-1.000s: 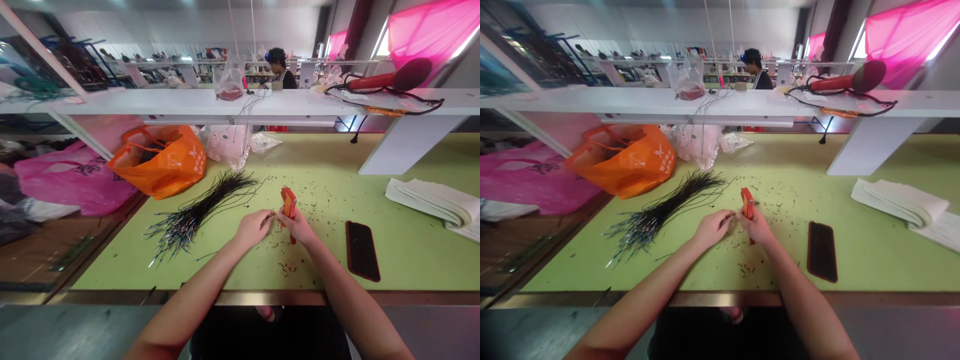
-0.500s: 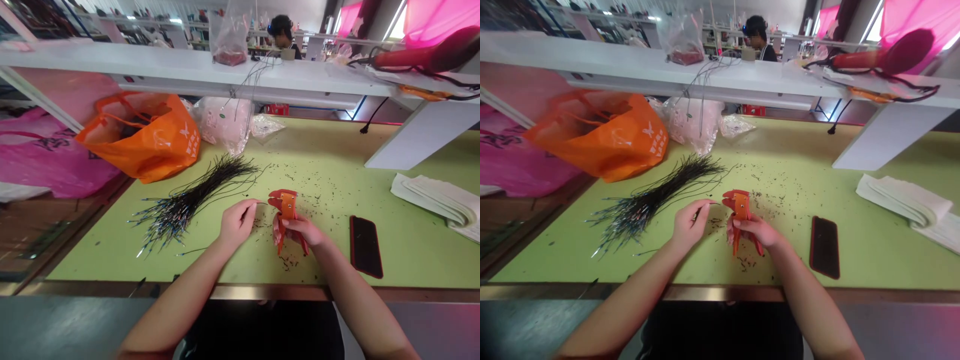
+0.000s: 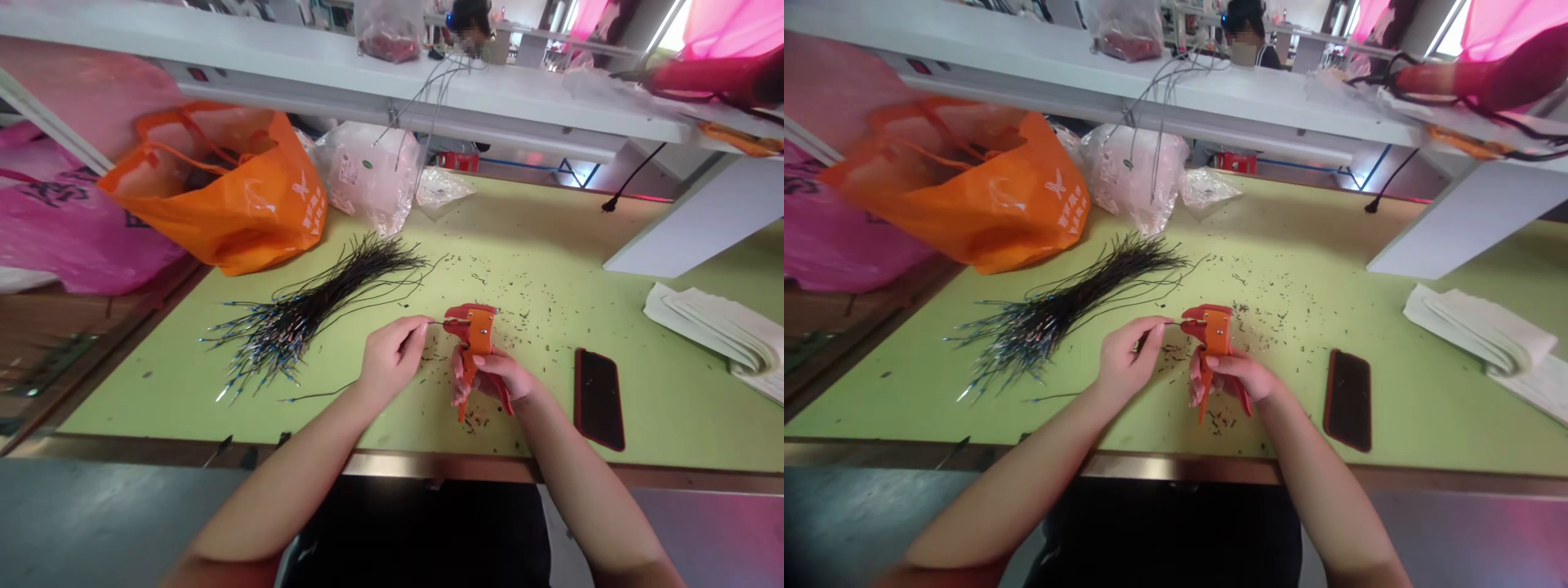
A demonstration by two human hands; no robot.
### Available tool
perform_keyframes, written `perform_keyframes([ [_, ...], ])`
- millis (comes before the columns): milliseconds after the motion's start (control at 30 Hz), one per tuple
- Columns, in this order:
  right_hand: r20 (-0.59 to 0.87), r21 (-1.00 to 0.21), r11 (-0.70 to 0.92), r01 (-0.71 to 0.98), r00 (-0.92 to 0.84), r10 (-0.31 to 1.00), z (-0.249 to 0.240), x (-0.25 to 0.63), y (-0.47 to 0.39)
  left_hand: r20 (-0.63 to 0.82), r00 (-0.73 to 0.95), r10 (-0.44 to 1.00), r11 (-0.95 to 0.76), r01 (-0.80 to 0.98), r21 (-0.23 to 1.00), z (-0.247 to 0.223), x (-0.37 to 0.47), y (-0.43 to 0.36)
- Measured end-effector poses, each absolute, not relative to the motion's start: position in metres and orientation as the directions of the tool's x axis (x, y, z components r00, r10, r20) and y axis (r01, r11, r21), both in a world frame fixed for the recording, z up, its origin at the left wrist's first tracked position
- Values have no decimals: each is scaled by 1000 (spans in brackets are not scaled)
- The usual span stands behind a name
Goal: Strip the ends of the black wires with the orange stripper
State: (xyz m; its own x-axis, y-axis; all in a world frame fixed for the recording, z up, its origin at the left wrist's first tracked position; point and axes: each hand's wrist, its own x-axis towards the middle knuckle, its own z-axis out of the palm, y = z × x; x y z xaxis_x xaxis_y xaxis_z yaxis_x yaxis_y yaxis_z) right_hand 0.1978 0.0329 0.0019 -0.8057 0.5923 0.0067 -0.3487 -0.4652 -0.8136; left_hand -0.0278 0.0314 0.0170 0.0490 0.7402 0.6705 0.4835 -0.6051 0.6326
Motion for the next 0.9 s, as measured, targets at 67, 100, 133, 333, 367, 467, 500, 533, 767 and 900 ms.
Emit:
perform_keyframes([
  [67,5,-814,-464,-351,-802,598,2,198,33,659,43,751,-593,482,645,16,-27,31],
  [100,3,-816,-461,-348,-801,599,1,198,33,657,36,753,-589,481,649,16,-26,31],
  [133,-1,-821,-459,-341,-802,597,1,198,33,657,29,753,-587,480,652,16,-26,31],
  [333,-16,-836,-452,-310,-811,585,-1,200,33,666,37,745,-602,467,648,15,-25,32],
  [367,-18,-838,-450,-308,-809,587,0,200,33,665,38,746,-603,465,649,15,-25,31],
  [467,-21,-847,-437,-303,-802,598,2,199,32,658,28,752,-594,463,658,15,-24,30],
  [500,-22,-849,-432,-303,-797,603,3,199,32,654,21,756,-587,464,663,15,-24,30],
  [533,-26,-851,-430,-302,-794,607,3,198,32,648,12,762,-578,466,670,15,-23,29],
  [767,-34,-848,-437,-300,-792,609,5,197,31,639,21,769,-574,464,675,14,-22,29],
  [900,-45,-851,-434,-296,-781,622,5,196,30,644,22,765,-578,463,672,14,-22,29],
])
